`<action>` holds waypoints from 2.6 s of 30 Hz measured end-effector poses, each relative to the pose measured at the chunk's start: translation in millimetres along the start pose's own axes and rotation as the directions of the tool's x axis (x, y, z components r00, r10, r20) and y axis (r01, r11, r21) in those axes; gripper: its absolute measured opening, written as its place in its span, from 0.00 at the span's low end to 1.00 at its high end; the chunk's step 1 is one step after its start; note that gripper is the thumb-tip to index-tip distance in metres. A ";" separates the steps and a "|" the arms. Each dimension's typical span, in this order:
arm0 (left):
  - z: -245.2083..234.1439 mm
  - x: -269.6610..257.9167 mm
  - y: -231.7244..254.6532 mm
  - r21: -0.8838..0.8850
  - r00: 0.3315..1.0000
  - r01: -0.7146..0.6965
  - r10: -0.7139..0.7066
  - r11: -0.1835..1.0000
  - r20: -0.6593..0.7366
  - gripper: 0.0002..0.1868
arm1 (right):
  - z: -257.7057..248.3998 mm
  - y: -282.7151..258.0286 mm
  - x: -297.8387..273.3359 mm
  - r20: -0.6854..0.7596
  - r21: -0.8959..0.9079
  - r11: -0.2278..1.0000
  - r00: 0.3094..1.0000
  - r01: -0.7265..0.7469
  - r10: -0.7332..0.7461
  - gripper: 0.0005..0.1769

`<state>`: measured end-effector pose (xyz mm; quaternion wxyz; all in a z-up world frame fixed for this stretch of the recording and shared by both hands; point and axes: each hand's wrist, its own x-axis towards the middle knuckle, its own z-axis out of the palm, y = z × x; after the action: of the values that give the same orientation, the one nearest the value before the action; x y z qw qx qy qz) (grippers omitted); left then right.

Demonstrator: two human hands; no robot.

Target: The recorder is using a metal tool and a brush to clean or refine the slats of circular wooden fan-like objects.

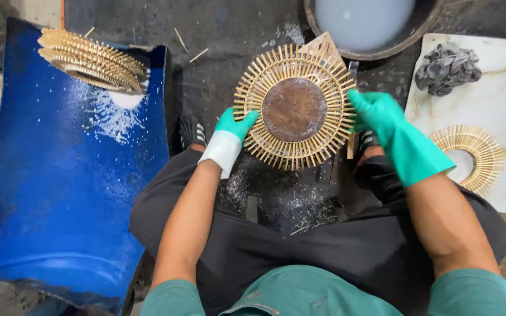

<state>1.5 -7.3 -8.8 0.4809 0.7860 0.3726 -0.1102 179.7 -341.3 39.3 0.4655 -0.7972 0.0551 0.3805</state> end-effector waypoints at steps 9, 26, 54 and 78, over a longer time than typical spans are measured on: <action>-2.4 -7.5 5.9 -0.379 0.986 0.141 -0.097 0.915 0.134 0.24 | 14.8 12.0 17.2 0.044 0.082 0.990 0.993 -0.117 0.113 0.30; -15.7 -8.0 16.9 -0.087 0.910 0.395 -0.377 0.914 0.173 0.53 | -30.7 -69.7 -37.8 -0.165 -0.365 0.910 0.948 0.196 -0.271 0.26; 19.4 -25.5 107.3 0.503 0.847 -0.532 0.448 0.682 0.288 0.59 | -55.8 -90.8 -67.0 -0.271 -0.610 0.723 0.771 0.326 -0.576 0.23; -23.3 -33.1 82.8 0.412 0.994 0.063 -0.096 0.909 0.061 0.75 | 26.2 -40.4 19.0 -0.091 -0.653 0.755 0.982 0.069 -0.168 0.29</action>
<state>31.4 -25.2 76.5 0.3154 0.8483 0.3536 -0.2363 196.3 -293.0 47.8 0.1803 -0.9358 -0.0968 0.2872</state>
